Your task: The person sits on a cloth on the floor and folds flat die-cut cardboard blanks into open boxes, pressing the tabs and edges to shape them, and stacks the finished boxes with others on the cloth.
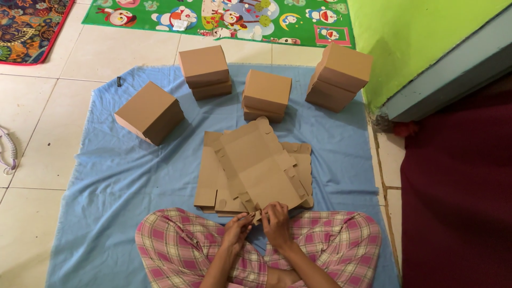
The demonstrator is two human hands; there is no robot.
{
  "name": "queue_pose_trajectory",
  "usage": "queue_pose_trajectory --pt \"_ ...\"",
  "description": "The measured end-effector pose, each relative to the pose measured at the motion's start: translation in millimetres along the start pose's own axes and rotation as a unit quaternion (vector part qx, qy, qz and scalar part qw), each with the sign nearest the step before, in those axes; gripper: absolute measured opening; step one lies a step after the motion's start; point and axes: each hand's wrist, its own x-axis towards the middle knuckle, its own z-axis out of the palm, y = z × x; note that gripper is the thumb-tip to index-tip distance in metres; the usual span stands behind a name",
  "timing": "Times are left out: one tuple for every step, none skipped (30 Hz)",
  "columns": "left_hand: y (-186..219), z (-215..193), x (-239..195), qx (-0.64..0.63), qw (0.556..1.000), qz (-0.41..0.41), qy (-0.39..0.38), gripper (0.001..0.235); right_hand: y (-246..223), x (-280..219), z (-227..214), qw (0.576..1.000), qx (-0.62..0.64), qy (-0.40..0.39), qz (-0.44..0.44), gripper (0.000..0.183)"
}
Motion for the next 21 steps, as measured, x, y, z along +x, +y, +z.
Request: queue_pose_trajectory --pt "2 2 -2 0.0 1.0 0.001 0.0 0.027 -1 2 -1 1.0 0.001 0.0 0.0 0.009" --pt "3 4 -4 0.006 1.0 0.005 0.012 0.025 -2 2 -2 1.0 -0.002 0.0 -0.005 0.01" --pt "4 6 -5 0.012 1.0 0.01 0.024 0.023 -3 3 -3 1.0 -0.005 0.0 -0.009 0.01" --pt "4 6 -6 0.011 1.0 0.01 0.024 0.023 -5 4 -5 1.0 -0.005 -0.001 -0.009 0.01" --pt "4 6 -7 0.013 0.999 0.017 0.025 0.023 -6 5 -6 1.0 0.0 0.006 -0.016 0.009" --pt "4 6 -8 0.016 0.999 0.023 0.026 0.023 -7 5 -7 1.0 0.004 0.012 -0.022 0.009" --pt "4 6 -7 0.016 0.999 0.023 0.026 0.023 -6 5 -6 1.0 0.004 0.012 -0.021 0.009" --pt "4 5 -6 0.025 0.999 0.021 0.026 0.024 -4 4 -5 1.0 0.004 0.007 -0.017 0.009" --pt "4 5 -6 0.033 0.999 0.019 0.025 0.025 -3 2 -5 1.0 0.005 0.001 -0.012 0.009" --pt "3 4 -4 0.033 0.999 0.019 0.026 0.025 -1 1 -4 1.0 0.005 0.001 -0.012 0.009" --pt "2 3 -3 0.034 0.999 0.019 0.023 0.022 0 0 -3 1.0 0.012 -0.006 0.008 0.006" --pt "5 4 0 0.036 0.999 0.022 0.019 0.019 1 3 -1 0.999 0.019 -0.011 0.025 0.005" --pt "-3 -5 4 0.036 0.999 0.025 0.018 0.019 4 -2 1 0.999 0.02 -0.009 0.023 0.005" --pt "-8 -10 12 0.029 0.999 0.022 0.018 0.02 8 -3 4 0.998 0.026 -0.03 0.054 0.004" --pt "-12 -16 20 0.021 0.999 0.02 0.018 0.021 13 -4 7 0.995 0.032 -0.051 0.085 0.005" --pt "-12 -17 25 0.021 0.999 0.024 0.012 0.021 17 4 4 0.995 0.029 -0.045 0.08 0.005" --pt "-13 -18 30 0.018 1.0 0.019 0.017 0.021 22 11 2 0.98 0.046 -0.117 0.152 0.009" --pt "-19 -25 30 0.014 1.0 0.009 0.026 0.021 24 10 -2 0.953 0.062 -0.192 0.227 0.014" --pt "-21 -22 28 0.014 1.0 0.008 0.024 0.021 35 16 -5 0.953 0.06 -0.19 0.227 0.014" --pt "-18 -19 26 0.0 1.0 0.002 0.023 0.023 44 24 -5 0.939 0.086 -0.239 0.23 0.01" --pt "-16 -16 25 -0.014 1.0 -0.004 0.023 0.026 53 33 -5 0.922 0.112 -0.288 0.233 0.009"
